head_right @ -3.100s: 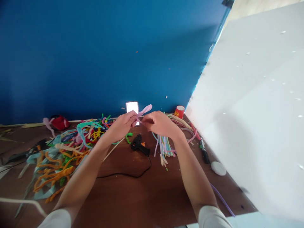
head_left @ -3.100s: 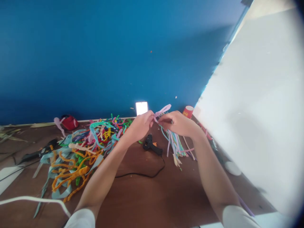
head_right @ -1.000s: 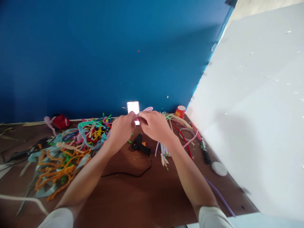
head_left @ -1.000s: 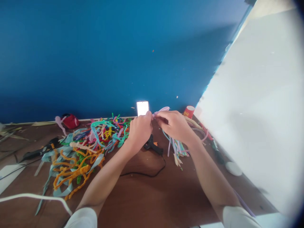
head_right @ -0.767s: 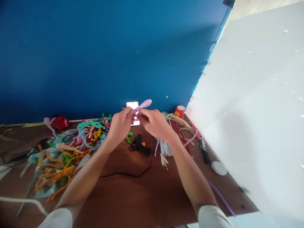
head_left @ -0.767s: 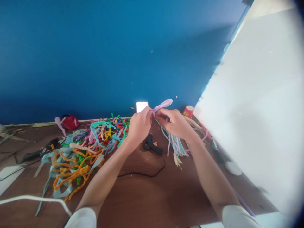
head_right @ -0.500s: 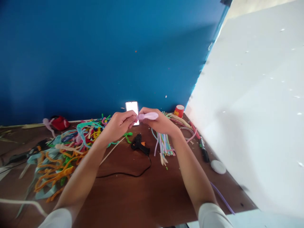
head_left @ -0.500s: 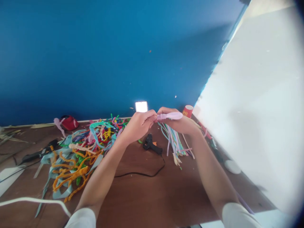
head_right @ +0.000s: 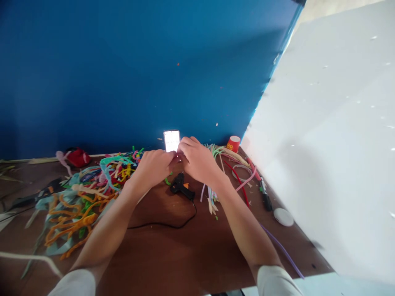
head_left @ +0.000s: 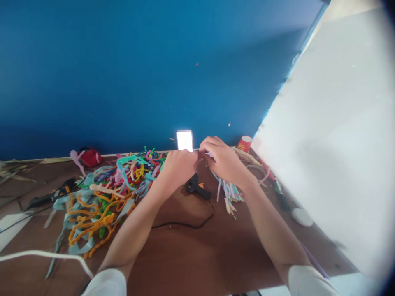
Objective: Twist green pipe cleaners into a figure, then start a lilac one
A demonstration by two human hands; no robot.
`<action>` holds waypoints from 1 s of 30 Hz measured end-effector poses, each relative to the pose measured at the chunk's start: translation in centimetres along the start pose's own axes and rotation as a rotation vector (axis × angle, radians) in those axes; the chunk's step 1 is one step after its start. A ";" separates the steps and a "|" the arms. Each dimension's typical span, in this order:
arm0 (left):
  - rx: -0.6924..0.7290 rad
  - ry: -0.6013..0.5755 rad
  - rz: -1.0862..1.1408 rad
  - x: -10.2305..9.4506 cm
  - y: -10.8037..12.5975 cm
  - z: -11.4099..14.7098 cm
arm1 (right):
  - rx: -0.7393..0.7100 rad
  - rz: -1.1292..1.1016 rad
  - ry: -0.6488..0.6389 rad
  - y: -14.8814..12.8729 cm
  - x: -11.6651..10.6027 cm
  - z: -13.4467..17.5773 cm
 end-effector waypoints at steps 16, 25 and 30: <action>-0.224 0.294 0.548 -1.2 -0.3 -0.2 | 0.084 -0.227 0.523 -1.8 -0.3 0.2; -0.124 0.198 1.304 -1.4 -0.5 -0.4 | 0.292 -0.774 0.396 1.0 0.7 -0.1; -0.080 -0.093 1.527 -0.9 -0.9 -0.4 | 0.222 -1.007 0.211 1.8 0.9 -0.5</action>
Point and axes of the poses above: each hand's wrist, its own z-axis away from the middle knuckle, its own x-axis out of the palm, y = z × x, the point moved 4 cm from there along -z, towards the middle knuckle, and after that the axes turned 2 degrees about y, right-handed, at the moved point
